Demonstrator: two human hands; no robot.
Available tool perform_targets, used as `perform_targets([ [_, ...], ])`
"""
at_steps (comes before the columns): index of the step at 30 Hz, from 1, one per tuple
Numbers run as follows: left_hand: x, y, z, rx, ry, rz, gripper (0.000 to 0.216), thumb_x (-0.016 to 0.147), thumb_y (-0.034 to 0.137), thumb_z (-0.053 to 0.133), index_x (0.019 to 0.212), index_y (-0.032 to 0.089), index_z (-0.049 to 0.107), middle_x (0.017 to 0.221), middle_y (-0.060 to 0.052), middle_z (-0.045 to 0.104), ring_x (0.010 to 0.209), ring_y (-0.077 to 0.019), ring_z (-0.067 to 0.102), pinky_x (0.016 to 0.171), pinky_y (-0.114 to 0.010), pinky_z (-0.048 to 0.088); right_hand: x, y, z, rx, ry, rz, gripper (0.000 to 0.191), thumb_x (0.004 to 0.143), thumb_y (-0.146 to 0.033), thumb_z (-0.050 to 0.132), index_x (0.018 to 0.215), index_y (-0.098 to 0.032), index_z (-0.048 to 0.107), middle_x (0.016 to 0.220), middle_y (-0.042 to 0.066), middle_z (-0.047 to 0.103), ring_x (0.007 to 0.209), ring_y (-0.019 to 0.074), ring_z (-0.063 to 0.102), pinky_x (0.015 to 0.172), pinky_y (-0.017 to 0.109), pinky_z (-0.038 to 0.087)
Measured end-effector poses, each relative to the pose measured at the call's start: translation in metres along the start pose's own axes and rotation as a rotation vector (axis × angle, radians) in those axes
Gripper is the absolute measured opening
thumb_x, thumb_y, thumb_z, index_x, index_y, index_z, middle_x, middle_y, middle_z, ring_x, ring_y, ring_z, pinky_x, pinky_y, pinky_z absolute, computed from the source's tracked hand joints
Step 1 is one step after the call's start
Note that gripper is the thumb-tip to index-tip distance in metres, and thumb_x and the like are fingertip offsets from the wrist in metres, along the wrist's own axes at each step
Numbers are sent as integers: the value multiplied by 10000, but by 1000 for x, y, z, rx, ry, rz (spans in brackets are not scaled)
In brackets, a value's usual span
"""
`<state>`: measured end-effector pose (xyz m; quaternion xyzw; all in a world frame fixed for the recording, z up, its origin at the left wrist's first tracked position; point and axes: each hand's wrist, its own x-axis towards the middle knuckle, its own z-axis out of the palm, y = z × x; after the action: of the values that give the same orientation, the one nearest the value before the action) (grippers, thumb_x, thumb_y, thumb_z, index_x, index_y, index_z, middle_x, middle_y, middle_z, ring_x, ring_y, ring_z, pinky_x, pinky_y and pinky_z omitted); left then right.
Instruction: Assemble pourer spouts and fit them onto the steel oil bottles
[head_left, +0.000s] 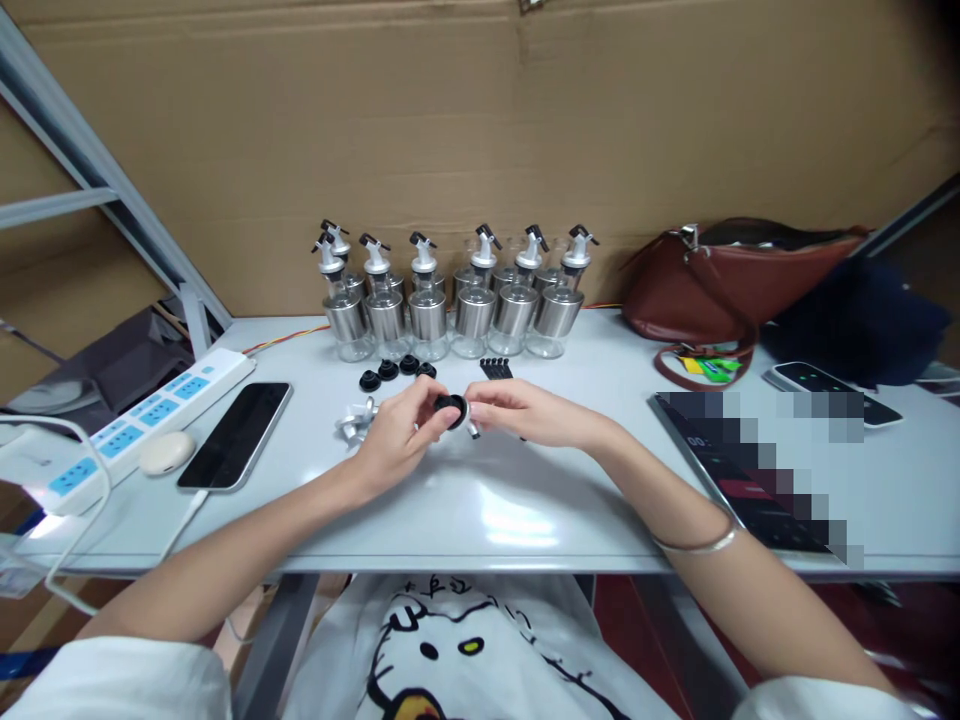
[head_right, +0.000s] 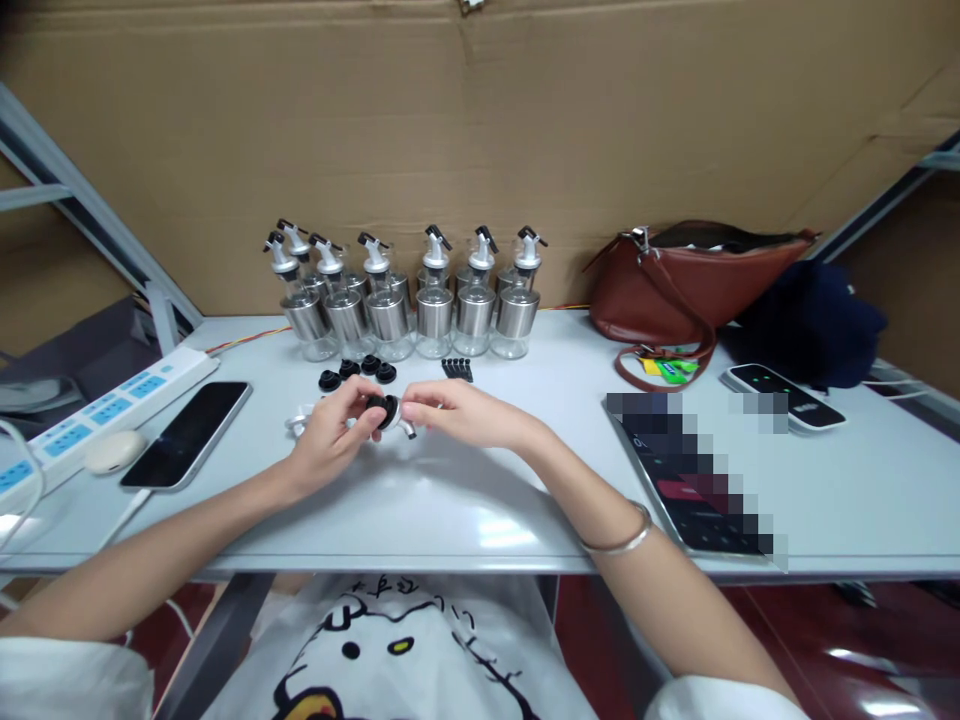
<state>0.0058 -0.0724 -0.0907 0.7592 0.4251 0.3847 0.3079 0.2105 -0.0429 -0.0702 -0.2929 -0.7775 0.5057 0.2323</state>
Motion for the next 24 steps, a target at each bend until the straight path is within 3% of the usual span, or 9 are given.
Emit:
perform_targets([
  [3, 0, -2, 3, -1, -74, -105, 261, 894, 463, 484, 924, 211, 423, 548, 84, 484, 454, -107, 503, 525, -235, 383, 1, 2, -1, -179, 132, 43, 209, 879, -353, 536, 835, -156, 590, 567, -62, 460, 514, 82, 431, 525, 233, 351],
  [6, -2, -1, 7, -58, -106, -127, 283, 870, 454, 532, 912, 218, 383, 600, 79, 483, 487, -104, 508, 503, -223, 378, 2, 6, 1, 33, 11, 104, 206, 853, -273, 534, 1025, -160, 537, 573, -63, 544, 522, 101, 541, 553, 243, 444],
  [10, -3, 2, 9, -119, -103, -104, 336, 838, 470, 577, 883, 222, 354, 704, 59, 484, 549, -94, 524, 502, -212, 388, 1, 8, 3, 262, -101, 85, 312, 791, -200, 591, 1087, -154, 499, 706, -7, 667, 658, 130, 666, 663, 275, 540],
  [13, -4, 3, 9, -164, -102, -74, 317, 853, 466, 554, 910, 221, 360, 766, 46, 487, 559, -84, 531, 517, -213, 414, 1, 7, 3, 300, -135, 66, 346, 811, -216, 606, 1132, -151, 493, 773, 19, 693, 708, 134, 690, 675, 270, 559],
  [18, -5, 3, 8, -242, -146, -38, 226, 926, 432, 429, 964, 209, 426, 817, 11, 544, 640, -105, 582, 617, -243, 468, 1, 6, 3, 275, -73, 63, 268, 857, -288, 605, 1067, -153, 507, 748, 17, 685, 675, 123, 685, 662, 264, 569],
  [24, -2, 2, 8, -290, -120, -102, 182, 906, 386, 485, 905, 208, 446, 797, 29, 547, 638, -96, 585, 639, -231, 469, -1, 7, 1, 334, -91, 46, 277, 860, -331, 613, 1028, -158, 478, 781, 37, 704, 706, 132, 696, 695, 282, 570],
])
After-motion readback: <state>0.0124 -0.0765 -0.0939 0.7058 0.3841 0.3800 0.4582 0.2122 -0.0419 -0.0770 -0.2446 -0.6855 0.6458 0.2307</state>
